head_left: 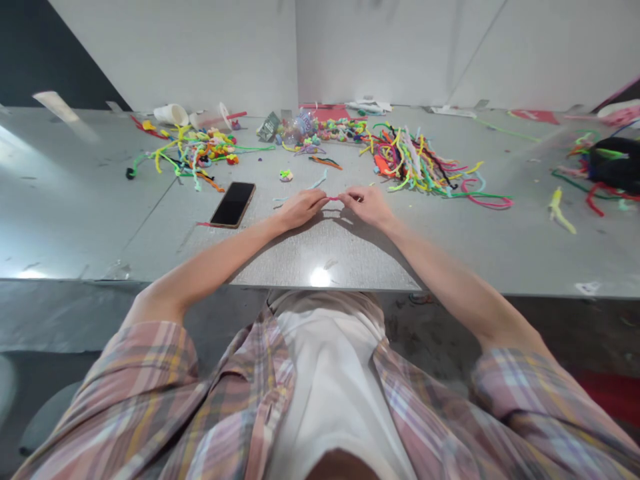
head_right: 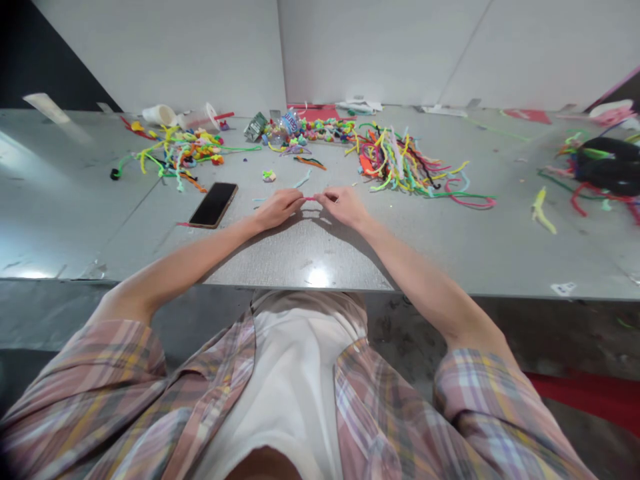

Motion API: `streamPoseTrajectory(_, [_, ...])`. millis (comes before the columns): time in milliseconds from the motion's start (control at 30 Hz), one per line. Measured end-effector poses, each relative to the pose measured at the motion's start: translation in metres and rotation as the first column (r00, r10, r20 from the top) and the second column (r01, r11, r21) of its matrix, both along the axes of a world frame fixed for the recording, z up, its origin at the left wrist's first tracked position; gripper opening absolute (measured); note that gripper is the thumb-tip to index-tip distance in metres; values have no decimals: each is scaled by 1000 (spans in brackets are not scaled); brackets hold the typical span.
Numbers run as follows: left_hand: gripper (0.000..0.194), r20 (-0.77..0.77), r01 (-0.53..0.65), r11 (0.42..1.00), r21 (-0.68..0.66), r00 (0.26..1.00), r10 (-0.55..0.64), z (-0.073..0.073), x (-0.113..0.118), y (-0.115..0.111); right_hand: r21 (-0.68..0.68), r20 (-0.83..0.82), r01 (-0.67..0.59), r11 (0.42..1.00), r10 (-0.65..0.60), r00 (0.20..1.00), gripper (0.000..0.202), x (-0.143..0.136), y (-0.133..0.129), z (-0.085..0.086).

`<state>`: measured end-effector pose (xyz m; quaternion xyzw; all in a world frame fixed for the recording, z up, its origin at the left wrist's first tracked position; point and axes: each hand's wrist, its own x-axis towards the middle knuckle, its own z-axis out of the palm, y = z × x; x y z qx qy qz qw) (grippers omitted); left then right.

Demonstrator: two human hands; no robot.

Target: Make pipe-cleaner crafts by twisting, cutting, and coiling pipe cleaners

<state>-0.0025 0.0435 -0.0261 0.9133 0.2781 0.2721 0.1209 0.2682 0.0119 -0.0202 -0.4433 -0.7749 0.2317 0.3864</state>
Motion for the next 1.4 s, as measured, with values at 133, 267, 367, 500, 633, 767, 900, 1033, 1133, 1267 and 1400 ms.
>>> streamPoseTrajectory(133, [41, -22, -40, 999, 34, 999, 41, -4, 1, 3, 54, 38, 44, 998, -46, 998, 66, 0, 0, 1])
streamPoseTrajectory(267, [42, -46, -70, 996, 59, 996, 73, -9, 1, 6, 68, 16, 6, 998, -8, 1000, 55, -3, -1, -1])
streamPoseTrajectory(367, [42, -59, -78, 994, 77, 995, 83, -11, 1, 7, 69, 44, -50, 996, 47, 998, 49, -5, -2, -1])
streamPoseTrajectory(500, [43, -67, -76, 993, 90, 994, 82, -11, 0, 5, 72, 73, -84, 994, 79, 994, 48, -8, -4, -2])
streamPoseTrajectory(633, [42, -77, -79, 993, 89, 993, 86, -9, 1, 2, 57, 82, -63, 996, 58, 995, 54, -7, -3, -2])
streamPoseTrajectory(767, [40, -108, -73, 992, 105, 991, 85, -9, 2, 0, 105, 149, -42, 994, 26, 988, 62, -6, -1, -3])
streamPoseTrajectory(900, [42, -127, -79, 990, 117, 987, 94, -10, 3, 0, 133, 179, -47, 990, 23, 984, 69, -8, -1, -3])
streamPoseTrajectory(1033, [43, -128, -84, 991, 106, 987, 98, -11, 4, 0, 110, 159, -46, 993, 28, 987, 73, -10, -1, -3])
streamPoseTrajectory(1133, [44, -143, -90, 988, 126, 984, 108, -11, 4, 0, 99, 146, -55, 994, 40, 988, 73, -10, -1, -3])
streamPoseTrajectory(1267, [45, -174, -85, 983, 160, 978, 113, -11, 4, 0, 98, 160, -64, 993, 47, 986, 70, -10, 0, -4])
streamPoseTrajectory(1400, [45, -204, -68, 986, 152, 974, 99, -8, 3, -4, 104, 202, -70, 992, 48, 978, 71, -9, -1, -4])
